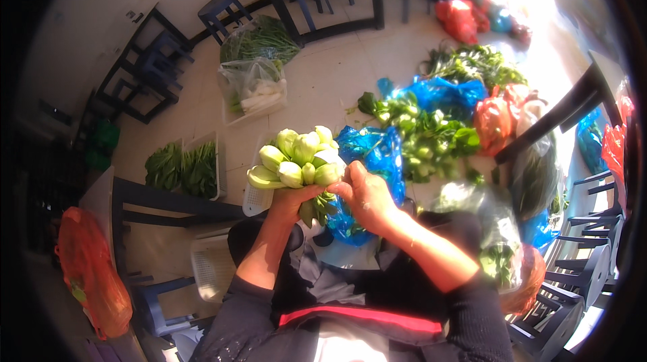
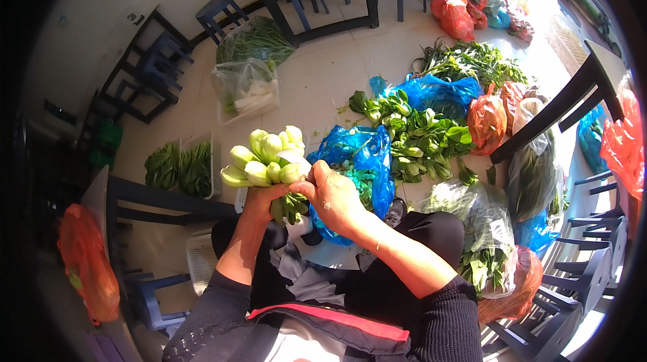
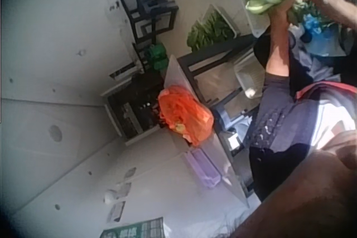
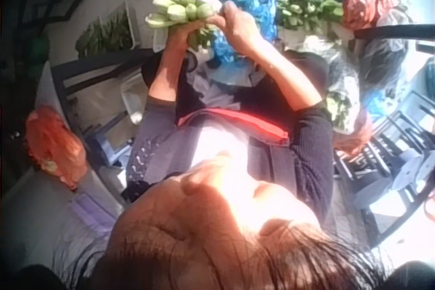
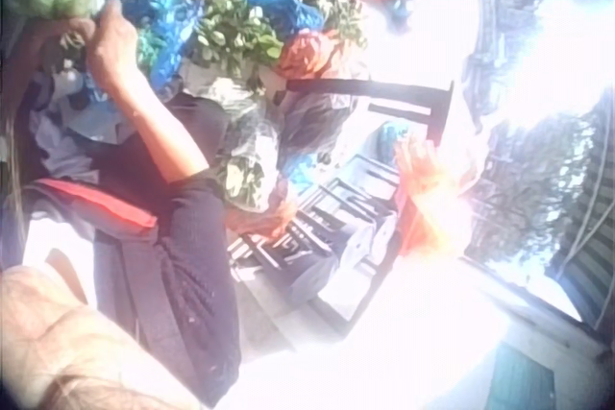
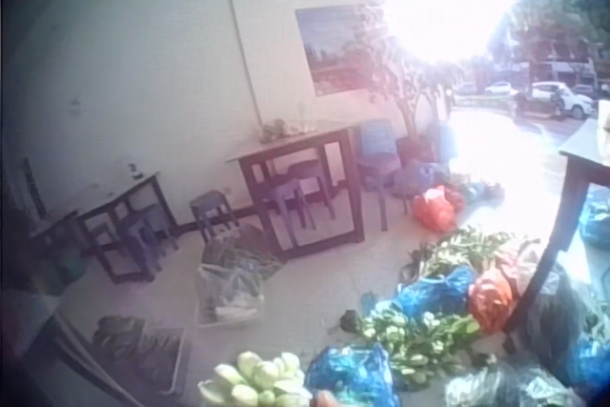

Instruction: The person sits on the floor and trims leafy green vegetables by hand, removing outer leaves and unwanted parts. The trimmed pieces are placed into a white basket while the person continues to handle and separate the vegetables.

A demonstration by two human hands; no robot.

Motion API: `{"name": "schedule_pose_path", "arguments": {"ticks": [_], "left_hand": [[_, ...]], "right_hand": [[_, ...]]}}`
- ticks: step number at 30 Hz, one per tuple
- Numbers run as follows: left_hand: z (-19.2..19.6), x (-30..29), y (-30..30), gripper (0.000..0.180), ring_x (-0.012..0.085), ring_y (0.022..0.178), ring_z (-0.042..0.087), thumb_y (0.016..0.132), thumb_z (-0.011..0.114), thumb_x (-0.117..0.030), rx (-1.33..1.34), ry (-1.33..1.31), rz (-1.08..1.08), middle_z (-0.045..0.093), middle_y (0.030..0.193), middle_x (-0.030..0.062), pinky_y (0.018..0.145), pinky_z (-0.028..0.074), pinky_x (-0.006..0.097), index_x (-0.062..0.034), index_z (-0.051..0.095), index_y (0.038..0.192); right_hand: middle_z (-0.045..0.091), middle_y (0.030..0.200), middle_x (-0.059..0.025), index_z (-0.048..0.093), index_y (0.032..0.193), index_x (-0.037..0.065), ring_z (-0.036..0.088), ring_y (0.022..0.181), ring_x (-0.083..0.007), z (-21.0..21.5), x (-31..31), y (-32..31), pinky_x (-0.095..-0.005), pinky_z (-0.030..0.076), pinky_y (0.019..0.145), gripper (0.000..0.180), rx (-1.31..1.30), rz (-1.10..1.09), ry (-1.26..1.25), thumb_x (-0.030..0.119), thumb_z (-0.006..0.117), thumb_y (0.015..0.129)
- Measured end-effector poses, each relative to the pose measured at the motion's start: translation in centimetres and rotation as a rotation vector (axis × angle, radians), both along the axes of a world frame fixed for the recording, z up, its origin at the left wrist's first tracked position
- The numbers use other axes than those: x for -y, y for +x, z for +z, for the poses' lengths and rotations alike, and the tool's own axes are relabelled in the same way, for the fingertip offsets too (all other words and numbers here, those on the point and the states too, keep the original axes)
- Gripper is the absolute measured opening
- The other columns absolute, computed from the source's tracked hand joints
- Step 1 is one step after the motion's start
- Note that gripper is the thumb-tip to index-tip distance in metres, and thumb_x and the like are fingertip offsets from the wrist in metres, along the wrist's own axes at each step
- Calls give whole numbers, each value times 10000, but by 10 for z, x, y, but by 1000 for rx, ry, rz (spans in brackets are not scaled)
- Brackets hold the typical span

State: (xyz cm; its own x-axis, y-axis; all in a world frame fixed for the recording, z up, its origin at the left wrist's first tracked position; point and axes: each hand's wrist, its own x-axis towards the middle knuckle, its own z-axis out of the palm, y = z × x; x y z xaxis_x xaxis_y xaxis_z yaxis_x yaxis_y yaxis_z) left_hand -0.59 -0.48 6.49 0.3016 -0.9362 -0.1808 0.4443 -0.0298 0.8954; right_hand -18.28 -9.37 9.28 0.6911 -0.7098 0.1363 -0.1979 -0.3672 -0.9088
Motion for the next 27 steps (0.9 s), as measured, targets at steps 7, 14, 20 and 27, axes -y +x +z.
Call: {"name": "schedule_pose_path", "arguments": {"ticks": [7, 14, 20, 27], "left_hand": [[2, 3, -4, 522, 204, 1086, 621, 763, 763, 28, 40, 7, 67, 623, 1187, 75, 925, 511, 333, -25, 570, 1245], [-10, 1, -8, 543, 197, 1088, 614, 738, 776, 54, 119, 60, 188, 618, 1177, 63, 930, 513, 335, -48, 574, 1231], [0, 4, -4, 574, 194, 1110, 608, 734, 792, 48, 249, 71, 229, 616, 1214, 59, 960, 501, 337, -57, 578, 1256], [-7, 0, 0, 559, 176, 1193, 544, 816, 758, -17, 351, -5, 271, 565, 1291, 54, 1021, 454, 319, -69, 526, 1322]], "right_hand": [[544, 728, -82, 498, 832, 15, 568, 699, -216, -1, 4, -2, -365, 441, 624, 428, 130, 82, 465, 403, 637, 946], [462, 591, 35, 569, 906, 59, 402, 436, -54, 11, -3, 2, -237, 315, 363, 493, 193, 68, 811, 541, 504, 982], [429, 515, 13, 537, 756, 89, 371, 368, -92, -10, -15, 9, -266, 311, 329, 525, 186, 36, 906, 554, 471, 990], [596, 660, -114, 598, 848, 30, 601, 605, -250, -19, -13, 10, -367, 450, 560, 561, 56, 35, 581, 537, 421, 1011]]}}
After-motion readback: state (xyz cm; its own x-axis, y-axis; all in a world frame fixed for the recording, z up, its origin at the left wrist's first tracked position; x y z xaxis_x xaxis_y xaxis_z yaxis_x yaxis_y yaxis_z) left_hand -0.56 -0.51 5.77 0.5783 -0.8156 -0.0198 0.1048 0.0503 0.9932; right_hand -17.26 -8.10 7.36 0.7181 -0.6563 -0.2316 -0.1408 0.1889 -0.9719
